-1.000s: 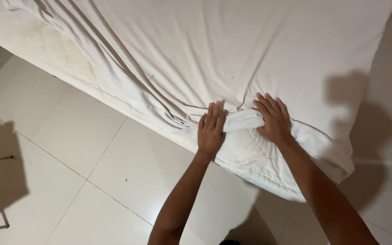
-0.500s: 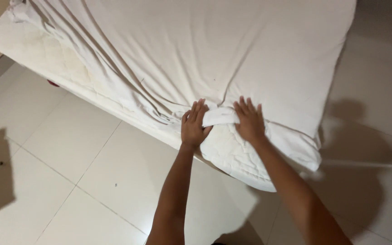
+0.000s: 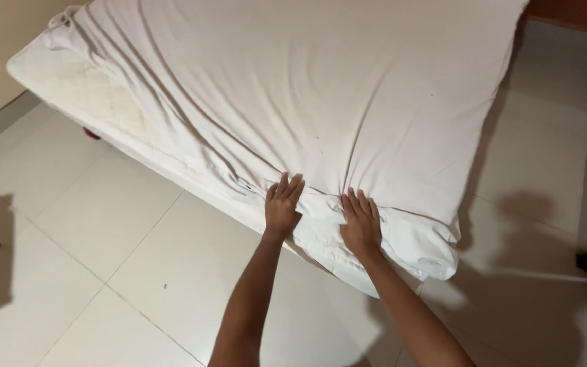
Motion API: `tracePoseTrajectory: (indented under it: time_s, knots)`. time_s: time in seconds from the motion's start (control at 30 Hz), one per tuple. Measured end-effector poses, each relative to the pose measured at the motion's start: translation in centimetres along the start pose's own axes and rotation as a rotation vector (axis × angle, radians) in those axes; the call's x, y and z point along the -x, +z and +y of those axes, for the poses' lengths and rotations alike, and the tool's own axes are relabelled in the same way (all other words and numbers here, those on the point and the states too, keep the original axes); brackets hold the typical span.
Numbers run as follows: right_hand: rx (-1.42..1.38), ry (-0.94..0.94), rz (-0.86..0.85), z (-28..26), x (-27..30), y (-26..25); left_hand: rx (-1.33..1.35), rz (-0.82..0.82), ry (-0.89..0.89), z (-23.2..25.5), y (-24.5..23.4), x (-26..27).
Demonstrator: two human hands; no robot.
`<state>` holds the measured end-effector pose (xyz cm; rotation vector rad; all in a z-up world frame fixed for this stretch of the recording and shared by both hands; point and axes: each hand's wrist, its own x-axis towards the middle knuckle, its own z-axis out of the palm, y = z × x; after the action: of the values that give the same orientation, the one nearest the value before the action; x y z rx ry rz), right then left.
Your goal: Putting a clean white sheet onto a mattress in a hotel room.
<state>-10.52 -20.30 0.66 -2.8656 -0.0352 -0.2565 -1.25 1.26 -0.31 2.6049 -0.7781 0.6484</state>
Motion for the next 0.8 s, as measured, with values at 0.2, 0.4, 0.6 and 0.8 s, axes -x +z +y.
tracePoseTrajectory:
  time_s: [0.2, 0.4, 0.6, 0.8]
  knots:
    - [-0.011, -0.013, 0.073, -0.6, 0.3, -0.2, -0.037, 0.020, -0.052, -1.4, -0.7, 6.2]
    - [0.104, 0.037, 0.117, 0.8, 0.5, 1.6, -0.178, -0.054, -0.158, 1.4, -1.7, 5.4]
    - [0.088, 0.044, 0.014, 1.9, 2.1, -5.1, -0.044, -0.115, -0.072, 8.5, -1.8, 3.6]
    - [0.136, 0.103, 0.010, 5.9, 4.4, -8.1, 0.129, -0.167, 0.026, 15.7, 0.8, 0.4]
